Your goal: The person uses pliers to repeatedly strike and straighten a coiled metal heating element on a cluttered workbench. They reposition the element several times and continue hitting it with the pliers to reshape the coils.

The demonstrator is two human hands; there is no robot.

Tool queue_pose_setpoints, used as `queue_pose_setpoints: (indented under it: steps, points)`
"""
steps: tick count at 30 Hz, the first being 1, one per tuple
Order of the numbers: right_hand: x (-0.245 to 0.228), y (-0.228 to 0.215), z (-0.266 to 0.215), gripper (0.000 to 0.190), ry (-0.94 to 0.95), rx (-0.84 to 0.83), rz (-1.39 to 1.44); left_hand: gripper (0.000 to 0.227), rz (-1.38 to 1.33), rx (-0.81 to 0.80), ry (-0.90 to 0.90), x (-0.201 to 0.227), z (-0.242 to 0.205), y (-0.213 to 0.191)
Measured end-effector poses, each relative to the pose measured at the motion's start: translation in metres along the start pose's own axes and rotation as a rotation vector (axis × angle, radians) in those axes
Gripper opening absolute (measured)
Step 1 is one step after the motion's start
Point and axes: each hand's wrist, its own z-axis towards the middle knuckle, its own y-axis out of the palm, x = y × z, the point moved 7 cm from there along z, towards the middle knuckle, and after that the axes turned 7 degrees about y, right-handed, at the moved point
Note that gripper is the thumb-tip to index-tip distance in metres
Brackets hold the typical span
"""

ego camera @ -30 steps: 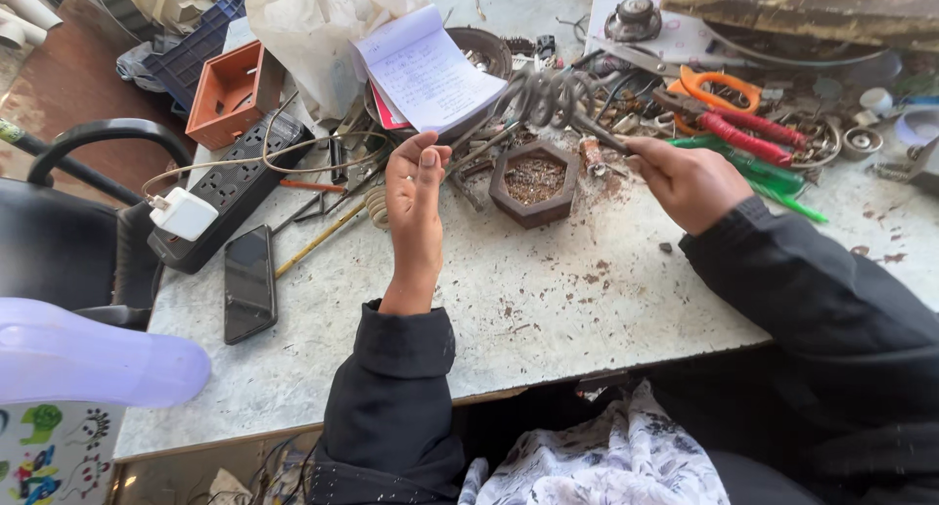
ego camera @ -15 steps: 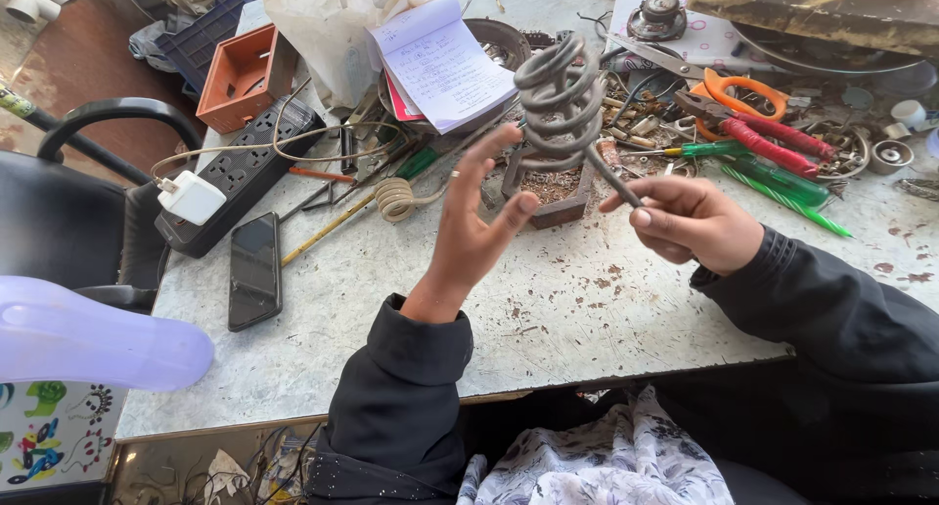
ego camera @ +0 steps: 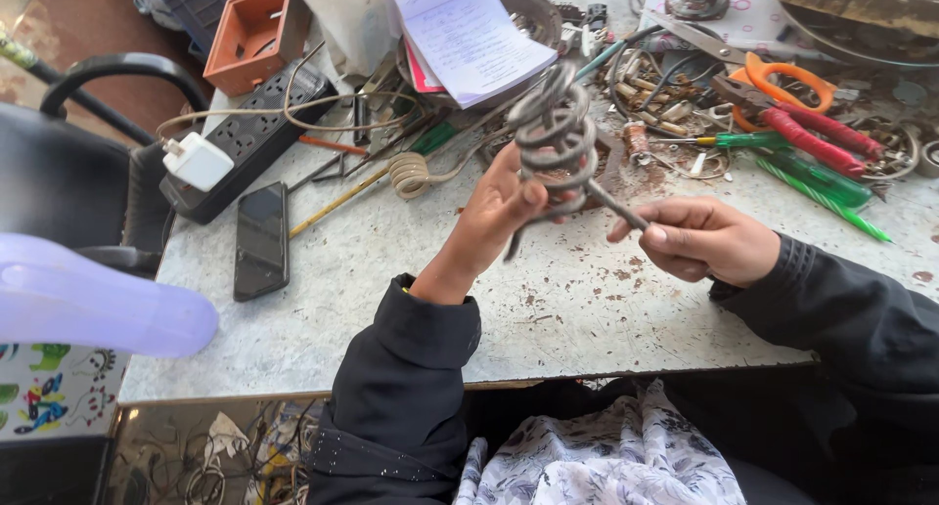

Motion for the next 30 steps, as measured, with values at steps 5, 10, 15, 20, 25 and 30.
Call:
queue_pose_setpoints:
  steps: [5, 10, 15, 20, 25, 30]
  points:
    - [0.011, 0.006, 0.005, 0.037, 0.032, -0.011, -0.098, 0.088, -0.061, -0.038, 0.089, 0.016, -0.003, 0.015]
    - [0.006, 0.002, 0.006, 0.036, -0.044, 0.018, -0.176, 0.078, -0.127, 0.089, 0.08, 0.011, -0.009, 0.017]
    - [-0.009, -0.008, 0.002, 0.038, -0.239, 0.198, -0.481, 0.069, -0.049, 0.147, 0.203, 0.003, -0.008, 0.007]
    - [-0.028, -0.018, -0.01, 0.04, -0.314, 0.538, -0.821, 0.063, -0.065, 0.256, 0.304, 0.01, -0.004, -0.019]
    - [-0.042, -0.02, -0.029, 0.036, -0.456, 0.503, -0.489, 0.066, -0.26, 0.403, 0.243, 0.031, -0.013, -0.051]
    - [-0.045, -0.019, -0.04, 0.034, -0.55, 0.456, -0.33, 0.06, -0.339, 0.403, 0.297, 0.046, -0.011, -0.06]
